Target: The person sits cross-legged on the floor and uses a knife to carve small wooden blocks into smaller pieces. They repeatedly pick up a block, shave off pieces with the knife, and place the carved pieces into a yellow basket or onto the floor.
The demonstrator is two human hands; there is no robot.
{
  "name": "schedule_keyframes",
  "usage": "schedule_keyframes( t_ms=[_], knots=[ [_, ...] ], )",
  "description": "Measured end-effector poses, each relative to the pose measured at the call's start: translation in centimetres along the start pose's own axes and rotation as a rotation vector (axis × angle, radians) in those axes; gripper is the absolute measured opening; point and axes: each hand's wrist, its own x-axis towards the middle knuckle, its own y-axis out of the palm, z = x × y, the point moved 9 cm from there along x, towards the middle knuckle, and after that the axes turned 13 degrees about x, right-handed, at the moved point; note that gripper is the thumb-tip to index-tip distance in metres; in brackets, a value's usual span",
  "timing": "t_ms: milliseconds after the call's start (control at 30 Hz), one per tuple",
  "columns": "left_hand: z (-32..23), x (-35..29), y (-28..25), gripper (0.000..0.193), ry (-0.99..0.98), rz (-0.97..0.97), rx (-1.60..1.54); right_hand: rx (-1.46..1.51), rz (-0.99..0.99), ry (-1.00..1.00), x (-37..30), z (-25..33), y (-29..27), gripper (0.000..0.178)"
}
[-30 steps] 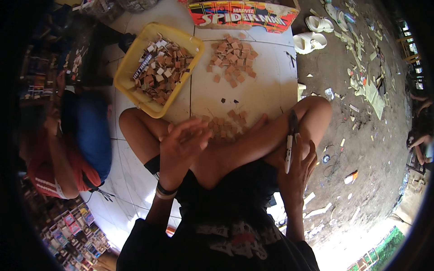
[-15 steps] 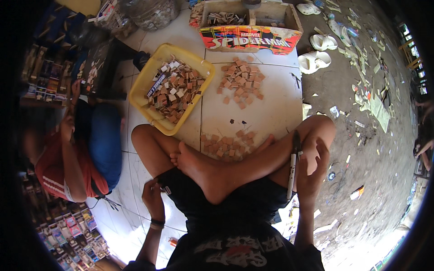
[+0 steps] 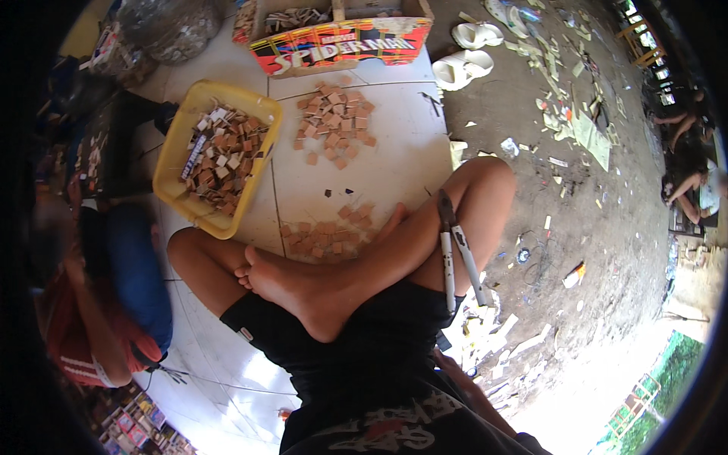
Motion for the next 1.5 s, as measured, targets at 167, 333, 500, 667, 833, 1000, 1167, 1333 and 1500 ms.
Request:
schedule_keyframes(
  t_ms=[167, 333, 500, 667, 833, 1000, 1167, 1333, 1500],
  knots=[
    [-1.1, 1.1, -0.2, 0.023, 0.150, -0.132, 0.313, 0.180, 0.121, 0.022, 2.6, 0.3, 9.5, 0.054],
    [-0.2, 1.3, 0.0, 0.024, 0.205, -0.196, 0.421, 0.223, 0.148, -0.025, 4.1, 5.5, 17.2, 0.054],
    [0.5, 1.1, 0.2, 0.025, 0.239, -0.239, 0.490, 0.233, 0.156, -0.050, 5.4, 7.5, 20.3, 0.054],
    [1.2, 1.1, 0.1, 0.027, 0.270, -0.280, 0.536, 0.236, 0.154, -0.069, 5.8, 8.4, 21.5, 0.055],
    [1.8, 0.9, 0.0, 0.029, 0.291, -0.318, 0.582, 0.226, 0.155, -0.090, 6.1, 9.0, 22.8, 0.055],
    [2.4, 0.7, -0.2, 0.032, 0.312, -0.349, 0.618, 0.228, 0.165, -0.102, 6.3, 9.6, 24.2, 0.056],
    [3.2, 0.4, -0.3, 0.035, 0.327, -0.376, 0.659, 0.232, 0.167, -0.113, 5.9, 9.9, 24.6, 0.056],
    [3.8, 0.1, -0.7, 0.037, 0.346, -0.406, 0.683, 0.249, 0.172, -0.128, 5.6, 9.4, 24.6, 0.057],
    [4.5, -0.1, -1.1, 0.040, 0.364, -0.433, 0.702, 0.248, 0.180, -0.145, 4.9, 8.6, 24.4, 0.057]
  ],
)
